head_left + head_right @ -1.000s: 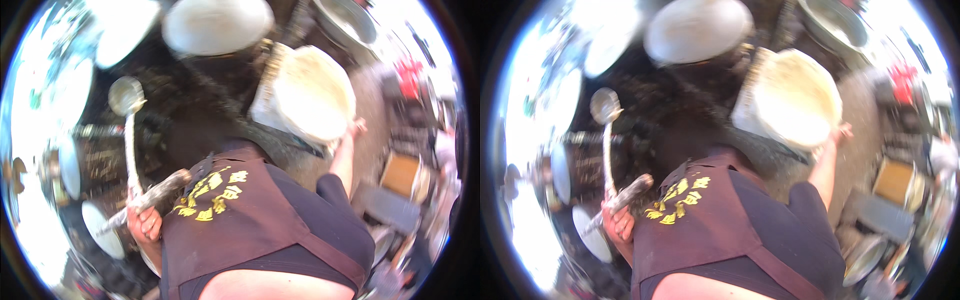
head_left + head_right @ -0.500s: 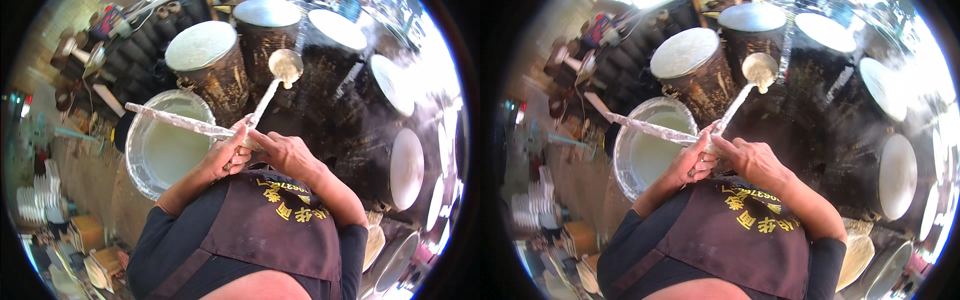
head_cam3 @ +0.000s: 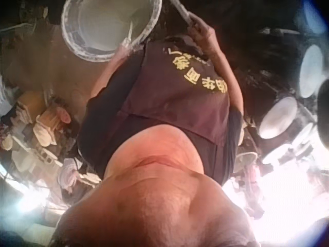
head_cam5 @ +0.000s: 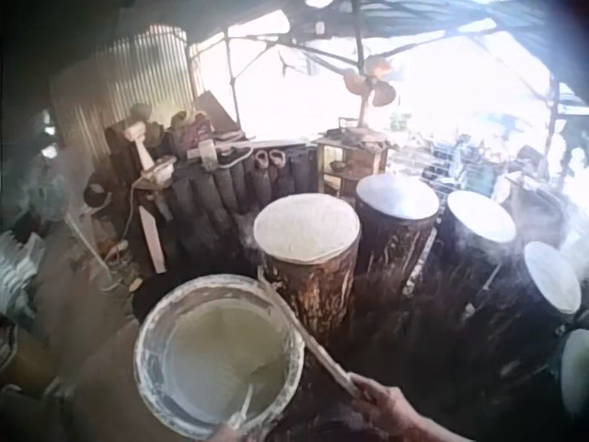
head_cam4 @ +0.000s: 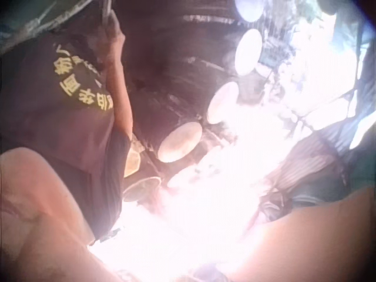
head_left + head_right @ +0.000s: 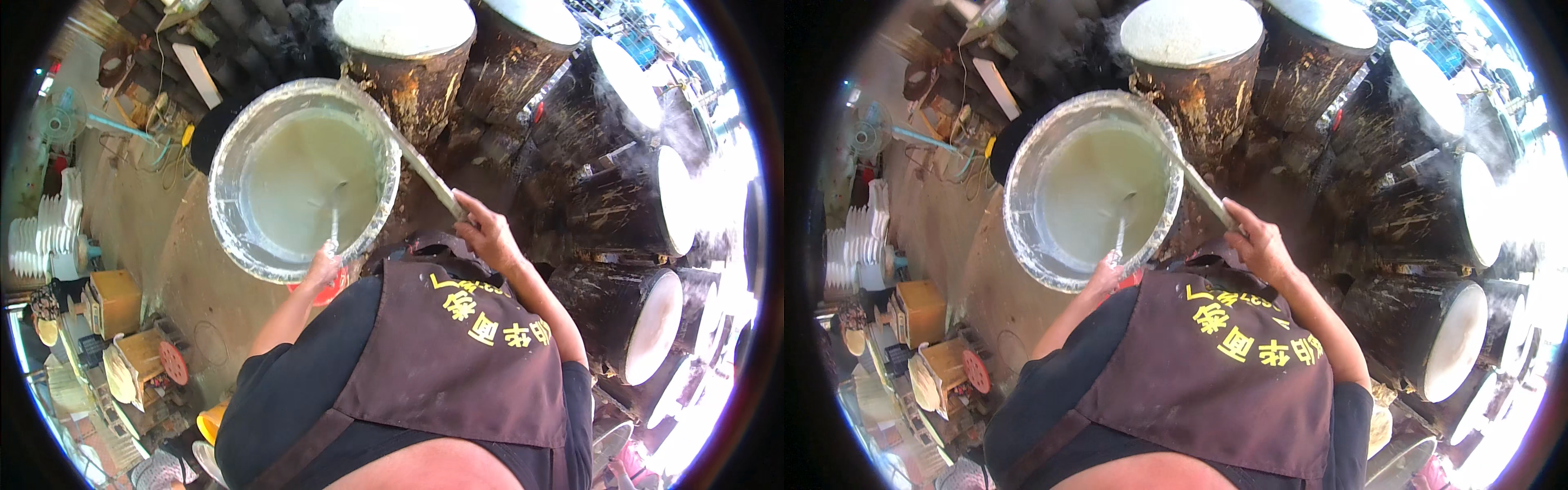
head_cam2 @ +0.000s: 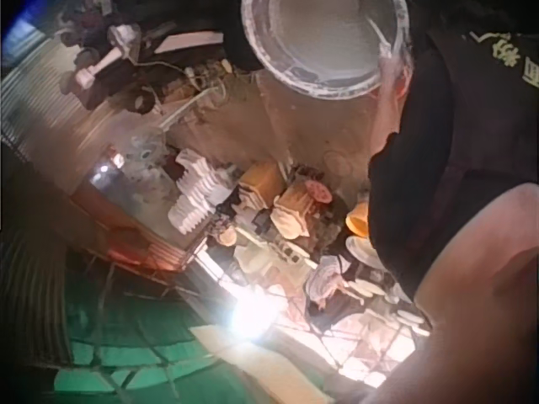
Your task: The person ladles batter onto multiple hot griddles, spreads it into thin circles, and removes cooked crepes with a spatula. The person stacks the finished crepes on a nearby surface.
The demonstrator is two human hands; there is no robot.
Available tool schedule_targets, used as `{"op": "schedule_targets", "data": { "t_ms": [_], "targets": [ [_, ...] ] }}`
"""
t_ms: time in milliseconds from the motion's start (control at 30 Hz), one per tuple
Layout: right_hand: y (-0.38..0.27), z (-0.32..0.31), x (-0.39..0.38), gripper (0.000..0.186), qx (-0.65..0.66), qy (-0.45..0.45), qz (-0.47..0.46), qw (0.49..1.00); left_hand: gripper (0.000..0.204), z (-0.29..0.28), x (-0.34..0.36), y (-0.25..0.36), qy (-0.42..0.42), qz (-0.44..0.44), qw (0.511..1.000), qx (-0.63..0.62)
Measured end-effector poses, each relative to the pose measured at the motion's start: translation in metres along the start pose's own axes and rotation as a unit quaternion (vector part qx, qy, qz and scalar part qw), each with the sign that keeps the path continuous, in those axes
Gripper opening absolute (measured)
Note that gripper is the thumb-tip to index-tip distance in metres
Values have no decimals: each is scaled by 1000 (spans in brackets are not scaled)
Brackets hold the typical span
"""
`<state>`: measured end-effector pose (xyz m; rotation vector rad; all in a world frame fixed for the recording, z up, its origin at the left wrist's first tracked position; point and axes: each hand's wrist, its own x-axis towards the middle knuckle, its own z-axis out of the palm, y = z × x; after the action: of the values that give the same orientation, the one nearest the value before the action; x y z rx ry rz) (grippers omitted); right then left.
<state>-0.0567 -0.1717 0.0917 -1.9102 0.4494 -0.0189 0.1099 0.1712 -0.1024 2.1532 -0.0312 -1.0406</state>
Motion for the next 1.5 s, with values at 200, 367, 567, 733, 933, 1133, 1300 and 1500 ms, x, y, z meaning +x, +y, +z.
{"op": "schedule_targets", "data": {
  "t_ms": [200, 367, 567, 733, 933, 1133, 1300, 1500],
  "targets": [
    [16, -6, -8, 56, 139, 71, 65, 986, 58, -56, -34, -6, 62, 140, 971, 183],
    [26, -3, -24, 54, 114, 62, 102, 986, 61, -70, -39, -25, -23, 294, 931, 215],
    [27, 11, -23, 52, 35, 32, 100, 994, 64, -86, 41, 20, 5, 288, 907, 308],
    [39, 3, -44, 50, -65, -12, 92, 994, 56, -54, -35, 57, -223, -120, 953, -167],
    [55, -29, -56, 52, -148, -179, 44, 972, 36, 8, -117, 39, -319, -184, 620, -692],
    [74, -45, -71, 54, -102, -180, -43, 977, 44, 27, -214, 89, -398, -5, 416, -818],
    [53, -55, -67, 55, 79, -170, -50, 981, 53, 1, -266, 142, -360, 123, 451, -808],
    [4, -52, -52, 52, 205, -158, -7, 966, 60, -28, -300, 186, -241, 297, 606, -697]
  ]
}}
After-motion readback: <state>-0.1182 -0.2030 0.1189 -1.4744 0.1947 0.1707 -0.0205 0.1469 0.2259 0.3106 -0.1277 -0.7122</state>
